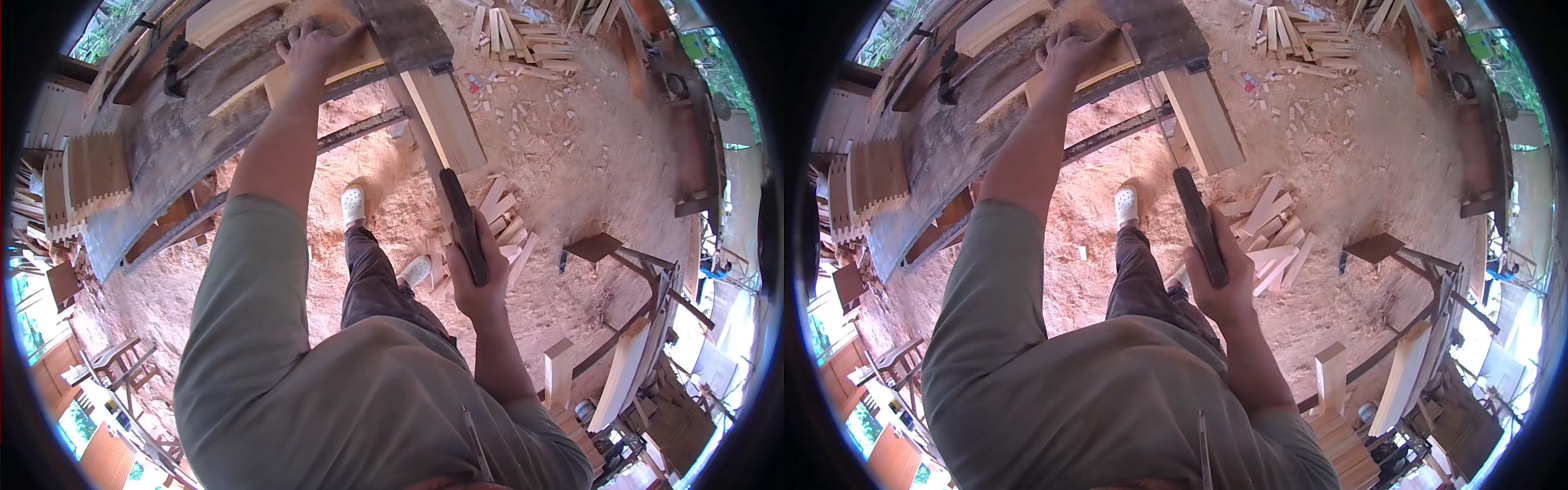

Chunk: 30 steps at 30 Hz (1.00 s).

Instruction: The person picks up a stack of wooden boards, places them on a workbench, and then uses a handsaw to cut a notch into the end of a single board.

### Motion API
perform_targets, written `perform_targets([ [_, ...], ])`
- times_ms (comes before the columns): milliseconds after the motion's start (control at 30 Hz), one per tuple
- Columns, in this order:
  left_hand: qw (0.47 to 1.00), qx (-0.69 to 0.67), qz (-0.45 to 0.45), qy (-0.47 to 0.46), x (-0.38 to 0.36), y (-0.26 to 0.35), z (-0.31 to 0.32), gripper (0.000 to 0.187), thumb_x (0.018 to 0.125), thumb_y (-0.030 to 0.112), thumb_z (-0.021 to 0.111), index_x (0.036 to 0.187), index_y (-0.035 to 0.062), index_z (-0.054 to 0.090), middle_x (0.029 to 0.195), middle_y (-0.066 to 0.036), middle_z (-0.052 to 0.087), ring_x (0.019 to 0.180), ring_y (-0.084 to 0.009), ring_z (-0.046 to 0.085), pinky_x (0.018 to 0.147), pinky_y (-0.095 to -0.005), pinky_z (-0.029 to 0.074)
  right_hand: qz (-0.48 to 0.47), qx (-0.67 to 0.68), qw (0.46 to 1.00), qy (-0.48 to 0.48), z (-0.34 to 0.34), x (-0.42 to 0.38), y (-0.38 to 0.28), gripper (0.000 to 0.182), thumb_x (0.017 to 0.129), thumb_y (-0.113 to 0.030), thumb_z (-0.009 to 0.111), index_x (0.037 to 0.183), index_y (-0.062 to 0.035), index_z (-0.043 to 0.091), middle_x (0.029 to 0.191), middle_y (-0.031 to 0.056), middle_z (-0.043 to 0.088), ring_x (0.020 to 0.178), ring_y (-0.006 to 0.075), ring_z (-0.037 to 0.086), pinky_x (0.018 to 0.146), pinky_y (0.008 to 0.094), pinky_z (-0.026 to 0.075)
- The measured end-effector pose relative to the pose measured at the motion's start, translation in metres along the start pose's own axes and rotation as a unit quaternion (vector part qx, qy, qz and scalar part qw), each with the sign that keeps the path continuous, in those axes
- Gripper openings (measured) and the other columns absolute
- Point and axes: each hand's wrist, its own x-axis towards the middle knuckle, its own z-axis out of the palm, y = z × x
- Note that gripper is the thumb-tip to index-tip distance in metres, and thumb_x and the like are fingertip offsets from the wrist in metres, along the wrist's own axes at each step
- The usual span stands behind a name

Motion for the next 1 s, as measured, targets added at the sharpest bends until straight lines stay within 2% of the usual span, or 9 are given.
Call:
perform_targets([
  [167, 1.0, 0.001, 0.005, -0.021, 0.002, -0.001, -0.002, 0.099, 0.077, 0.087, 0.042, 0.123, 0.0038, 0.07, 0.159, -0.013, 0.034, 0.149, -0.0316, 0.026, 0.122, -0.0509, 0.011, 0.003, 0.008, 1.0, -0.008, 0.004, 0.017, -0.008, 0.058, 0.089, -0.006, 0.066, 0.142, 0.0071, 0.044, 0.108, 0.0174, 0.071, 0.095, 0.015, 0.069, 0.08, 0.0271, 0.053],
  [233, 1.0, 0.008, -0.003, -0.021, 0.003, -0.001, -0.003, 0.097, 0.077, 0.085, 0.047, 0.124, 0.0027, 0.069, 0.159, -0.009, 0.035, 0.149, -0.0318, 0.025, 0.123, -0.0467, 0.008, 0.005, 0.004, 1.0, -0.007, 0.005, 0.023, -0.011, 0.058, 0.09, -0.005, 0.065, 0.142, 0.0072, 0.044, 0.108, 0.0174, 0.071, 0.095, 0.0148, 0.068, 0.08, 0.0271, 0.053],
  [467, 1.0, -0.01, -0.016, -0.011, 0.0, 0.003, -0.008, 0.101, 0.075, 0.086, 0.047, 0.123, 0.0002, 0.069, 0.16, -0.01, 0.035, 0.149, -0.0333, 0.024, 0.123, -0.0461, 0.007, -0.001, 0.004, 1.0, -0.005, 0.002, 0.029, -0.017, 0.055, 0.091, -0.006, 0.065, 0.14, 0.0077, 0.045, 0.106, 0.017, 0.07, 0.094, 0.0137, 0.067, 0.078, 0.0279, 0.053],
  [533, 1.0, 0.002, -0.003, -0.02, -0.001, 0.004, -0.01, 0.099, 0.077, 0.087, 0.043, 0.123, 0.0028, 0.07, 0.159, -0.015, 0.034, 0.149, -0.0333, 0.026, 0.122, -0.051, 0.01, 0.019, 0.013, 1.0, -0.01, 0.01, 0.049, -0.02, 0.054, 0.091, -0.007, 0.064, 0.14, 0.0079, 0.045, 0.106, 0.0175, 0.07, 0.095, 0.0138, 0.067, 0.078, 0.0284, 0.053],
  [700, 1.0, 0.001, -0.001, -0.015, 0.004, -0.001, 0.001, 0.099, 0.077, 0.087, 0.043, 0.125, 0.0036, 0.069, 0.158, -0.014, 0.036, 0.148, -0.0338, 0.027, 0.122, -0.0515, 0.01, 0.051, 0.035, 0.998, -0.019, 0.012, 0.053, -0.018, 0.053, 0.091, -0.009, 0.065, 0.14, 0.006, 0.047, 0.105, 0.0171, 0.07, 0.093, 0.0136, 0.066, 0.079, 0.0289, 0.053],
  [733, 1.0, 0.0, 0.002, -0.02, 0.004, -0.002, 0.001, 0.1, 0.077, 0.087, 0.042, 0.126, 0.0037, 0.068, 0.157, -0.014, 0.036, 0.148, -0.034, 0.027, 0.122, -0.0517, 0.01, 0.05, 0.035, 0.998, -0.019, 0.008, 0.043, -0.013, 0.053, 0.091, -0.009, 0.065, 0.14, 0.006, 0.047, 0.105, 0.0171, 0.07, 0.093, 0.0136, 0.066, 0.079, 0.0289, 0.053],
  [800, 1.0, -0.006, 0.003, -0.016, 0.004, -0.003, 0.001, 0.1, 0.077, 0.087, 0.043, 0.127, 0.0037, 0.068, 0.157, -0.014, 0.036, 0.148, -0.0341, 0.028, 0.122, -0.0519, 0.01, -0.026, 0.034, 0.999, 0.0, 0.002, 0.031, -0.01, 0.054, 0.091, -0.01, 0.066, 0.14, 0.0047, 0.048, 0.105, 0.0159, 0.07, 0.092, 0.0134, 0.066, 0.079, 0.0283, 0.053],
  [900, 1.0, 0.0, -0.001, -0.022, 0.0, 0.001, -0.003, 0.101, 0.077, 0.088, 0.043, 0.127, 0.0038, 0.068, 0.158, -0.014, 0.036, 0.148, -0.0336, 0.028, 0.122, -0.0522, 0.009, 0.047, 0.03, 0.998, -0.033, 0.002, 0.053, -0.022, 0.054, 0.091, -0.009, 0.065, 0.14, 0.0047, 0.048, 0.105, 0.0154, 0.07, 0.093, 0.0138, 0.067, 0.079, 0.0284, 0.053],
  [1000, 1.0, 0.012, -0.006, -0.014, 0.002, 0.002, -0.003, 0.1, 0.076, 0.088, 0.044, 0.126, 0.0047, 0.068, 0.158, -0.014, 0.036, 0.148, -0.0326, 0.027, 0.122, -0.0523, 0.009, 0.007, 0.011, 1.0, -0.024, 0.015, 0.074, -0.015, 0.054, 0.091, -0.008, 0.065, 0.14, 0.0046, 0.048, 0.104, 0.0149, 0.07, 0.093, 0.0133, 0.067, 0.078, 0.0286, 0.054],
])
